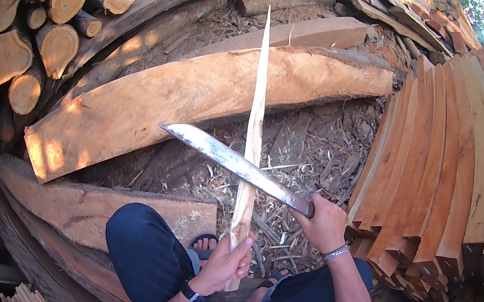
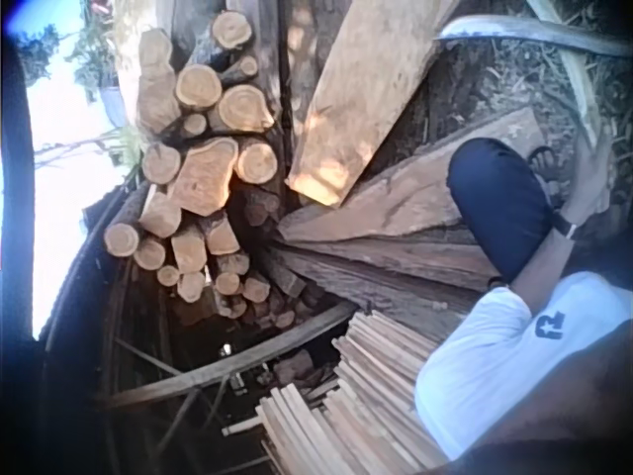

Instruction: The person uses a machete to shave and smooth a thin piece of wood while sitting among piles of lumber.

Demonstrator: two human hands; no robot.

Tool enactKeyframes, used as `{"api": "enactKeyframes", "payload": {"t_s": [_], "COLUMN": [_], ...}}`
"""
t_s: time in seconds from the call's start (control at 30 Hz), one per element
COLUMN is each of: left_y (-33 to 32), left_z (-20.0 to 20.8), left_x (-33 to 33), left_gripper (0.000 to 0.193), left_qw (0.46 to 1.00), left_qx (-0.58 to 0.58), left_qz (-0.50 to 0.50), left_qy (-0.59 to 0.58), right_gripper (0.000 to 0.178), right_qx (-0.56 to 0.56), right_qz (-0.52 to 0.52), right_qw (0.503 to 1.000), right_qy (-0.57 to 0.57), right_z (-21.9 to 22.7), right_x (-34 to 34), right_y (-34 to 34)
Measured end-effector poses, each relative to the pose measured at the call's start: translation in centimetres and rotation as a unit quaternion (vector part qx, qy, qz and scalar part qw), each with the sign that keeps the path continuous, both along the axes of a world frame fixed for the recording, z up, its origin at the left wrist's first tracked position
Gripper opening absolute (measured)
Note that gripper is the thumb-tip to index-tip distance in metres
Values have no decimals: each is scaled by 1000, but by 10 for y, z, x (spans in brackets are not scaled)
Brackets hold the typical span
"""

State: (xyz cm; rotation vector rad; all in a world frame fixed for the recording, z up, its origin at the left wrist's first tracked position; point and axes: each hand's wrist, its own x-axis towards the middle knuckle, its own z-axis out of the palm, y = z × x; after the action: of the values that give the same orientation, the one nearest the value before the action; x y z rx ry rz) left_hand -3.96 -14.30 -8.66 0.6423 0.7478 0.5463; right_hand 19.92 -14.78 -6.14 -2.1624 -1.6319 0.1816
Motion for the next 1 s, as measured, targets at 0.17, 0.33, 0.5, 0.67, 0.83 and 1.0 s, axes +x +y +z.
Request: {"api": "enactKeyframes", "payload": {"t_s": [0.17, 0.33, 0.5, 0.67, 0.83, 1.0], "left_y": [7, 8, 12, 12, 12, 10], "left_z": [0, 2, 2, 2, 8, 12], "left_x": [-1, -2, -5, -5, -5, -5], "left_gripper": [19, 23, 29, 25, 29, 30], "left_qw": [999, 998, 998, 998, 998, 997], "left_qx": [-18, -15, -15, -23, -28, -23], "left_qz": [1, -9, -4, -14, -33, -46], "left_qy": [35, 61, 60, 55, 52, 51], "right_gripper": [63, 65, 58, 65, 65, 65], "right_qx": [-33, -36, -20, 11, -1, 21], "right_qz": [70, 48, 54, 75, 74, 68], "right_qw": [997, 997, 997, 995, 996, 995], "right_qy": [-12, -46, -60, -58, -57, -64], "right_z": [5, -1, 3, -3, 1, -1], "right_x": [-3, -3, -10, -4, -2, 2], "right_y": [-5, 0, -1, 0, 0, 0]}}
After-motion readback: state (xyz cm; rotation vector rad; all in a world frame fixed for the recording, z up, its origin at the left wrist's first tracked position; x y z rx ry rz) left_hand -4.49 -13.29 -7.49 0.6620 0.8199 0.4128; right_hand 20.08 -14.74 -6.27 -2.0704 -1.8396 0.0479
